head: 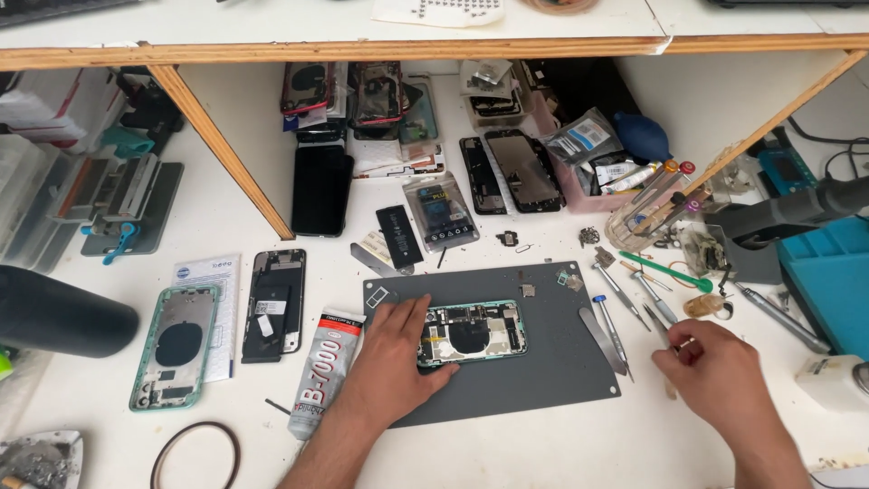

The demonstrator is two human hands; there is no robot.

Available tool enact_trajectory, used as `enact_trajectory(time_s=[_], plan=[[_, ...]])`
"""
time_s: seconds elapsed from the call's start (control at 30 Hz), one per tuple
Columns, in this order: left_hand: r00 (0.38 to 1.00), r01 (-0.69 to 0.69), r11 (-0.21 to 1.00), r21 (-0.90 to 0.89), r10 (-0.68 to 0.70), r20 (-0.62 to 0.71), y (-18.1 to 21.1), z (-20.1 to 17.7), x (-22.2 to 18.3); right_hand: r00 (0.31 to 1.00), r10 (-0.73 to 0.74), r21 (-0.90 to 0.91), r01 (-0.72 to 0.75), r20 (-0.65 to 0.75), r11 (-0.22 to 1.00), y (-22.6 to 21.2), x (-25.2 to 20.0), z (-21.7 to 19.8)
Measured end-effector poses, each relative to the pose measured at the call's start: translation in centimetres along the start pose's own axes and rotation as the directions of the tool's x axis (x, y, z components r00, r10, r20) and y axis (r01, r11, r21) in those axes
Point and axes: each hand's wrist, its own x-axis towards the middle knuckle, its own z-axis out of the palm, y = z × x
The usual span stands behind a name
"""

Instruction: The person is assembling the internal components of a smartphone, placing the motherboard into the frame and using a screwdriver to secure parts.

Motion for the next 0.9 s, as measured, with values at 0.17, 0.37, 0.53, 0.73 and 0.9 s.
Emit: enact_trajectory(time_s=[0.17, 0.37, 0.53, 0.73, 0.9], plan=[[1.000, 0.004, 1.000, -0.031, -0.003, 0.017, 0.4, -0.5, 0.0, 0.983, -0.155, 0.860, -0.001, 0.094, 0.510, -3.4, -1.0, -0.7], [0.999, 0.022, 0.999, 0.045, -0.023, 0.026, 1.4, -0.8, 0.2, 0.798, -0.602, 0.999, -0.039, 0.010, -0.035, -9.8, -0.9, -0.5], [0.996, -0.039, 0.985, 0.167, 0.051, -0.070, 2.7, -0.4, 0.8, 0.709, -0.702, 0.995, -0.014, -0.060, -0.100, -14.3, 0.7, 0.2], [0.986, -0.101, 0.975, 0.197, 0.125, -0.114, 3.9, 1.4, 1.3, 0.698, -0.714, 0.992, -0.041, -0.055, -0.116, -15.1, 2.1, 3.8], [0.969, -0.104, 0.944, 0.312, 0.166, -0.182, 4.8, 2.7, 0.8, 0.882, -0.439, 0.979, 0.203, -0.169, 0.030, -15.3, 2.5, 6.2]])
